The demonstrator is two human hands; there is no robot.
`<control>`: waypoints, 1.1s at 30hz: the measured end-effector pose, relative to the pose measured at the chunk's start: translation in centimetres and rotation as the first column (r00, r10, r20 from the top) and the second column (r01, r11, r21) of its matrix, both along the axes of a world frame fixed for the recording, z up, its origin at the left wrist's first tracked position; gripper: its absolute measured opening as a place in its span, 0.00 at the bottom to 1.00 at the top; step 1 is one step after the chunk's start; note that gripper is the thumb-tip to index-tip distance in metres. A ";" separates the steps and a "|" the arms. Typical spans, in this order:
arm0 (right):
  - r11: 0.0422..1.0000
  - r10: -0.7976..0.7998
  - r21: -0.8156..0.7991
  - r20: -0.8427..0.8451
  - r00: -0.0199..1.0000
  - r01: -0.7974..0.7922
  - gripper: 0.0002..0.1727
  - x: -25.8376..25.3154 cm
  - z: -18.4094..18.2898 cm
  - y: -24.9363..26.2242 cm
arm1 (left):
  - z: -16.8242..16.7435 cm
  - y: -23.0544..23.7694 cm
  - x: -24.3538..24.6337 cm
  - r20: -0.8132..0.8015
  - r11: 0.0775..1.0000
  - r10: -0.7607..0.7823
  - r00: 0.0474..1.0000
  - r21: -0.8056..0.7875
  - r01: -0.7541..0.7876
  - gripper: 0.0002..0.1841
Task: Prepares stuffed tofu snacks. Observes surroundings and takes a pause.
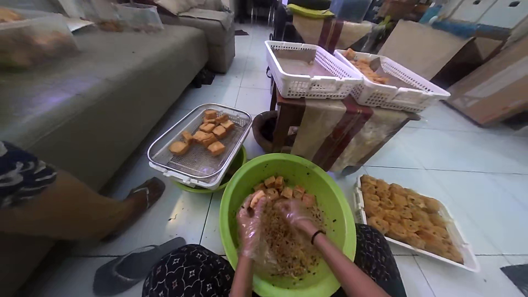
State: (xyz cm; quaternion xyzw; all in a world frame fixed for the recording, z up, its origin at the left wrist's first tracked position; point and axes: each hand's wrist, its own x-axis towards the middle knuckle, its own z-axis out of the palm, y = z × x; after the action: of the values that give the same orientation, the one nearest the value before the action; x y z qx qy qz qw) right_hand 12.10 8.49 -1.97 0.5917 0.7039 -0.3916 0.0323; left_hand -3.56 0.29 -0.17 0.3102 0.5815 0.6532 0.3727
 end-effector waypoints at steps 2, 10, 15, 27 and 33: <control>0.958 0.286 -0.045 0.117 0.951 -0.283 0.32 -0.4 -1.7 -2.6 | 0.1 0.0 -0.1 0.137 0.998 0.027 0.990 -0.051 -0.021 0.19; 0.836 0.533 -0.173 0.028 0.846 -0.521 0.27 3.3 4.9 -5.9 | 0.8 0.2 -0.2 0.461 0.997 0.048 0.886 -0.069 -0.018 0.20; 0.917 0.380 -0.202 0.187 0.906 -0.343 0.60 2.3 8.0 -4.4 | 0.3 0.2 -0.3 0.522 1.000 0.028 0.853 -0.024 -0.019 0.21; 0.784 0.611 -0.261 0.167 0.774 -0.562 0.20 -1.7 3.0 -5.1 | 0.3 -0.2 -0.9 0.490 0.999 -0.042 0.871 0.025 0.034 0.19; 0.888 0.454 -0.145 0.144 0.879 -0.435 0.19 3.5 6.3 -3.5 | -0.5 0.1 0.1 0.408 0.987 -0.152 0.900 0.008 0.162 0.21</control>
State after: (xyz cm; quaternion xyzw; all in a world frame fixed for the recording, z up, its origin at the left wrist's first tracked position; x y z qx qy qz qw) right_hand 15.60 5.01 4.29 0.4433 0.7932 -0.3580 0.2149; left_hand -3.45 0.39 -0.67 0.2081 0.4727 0.6636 0.5411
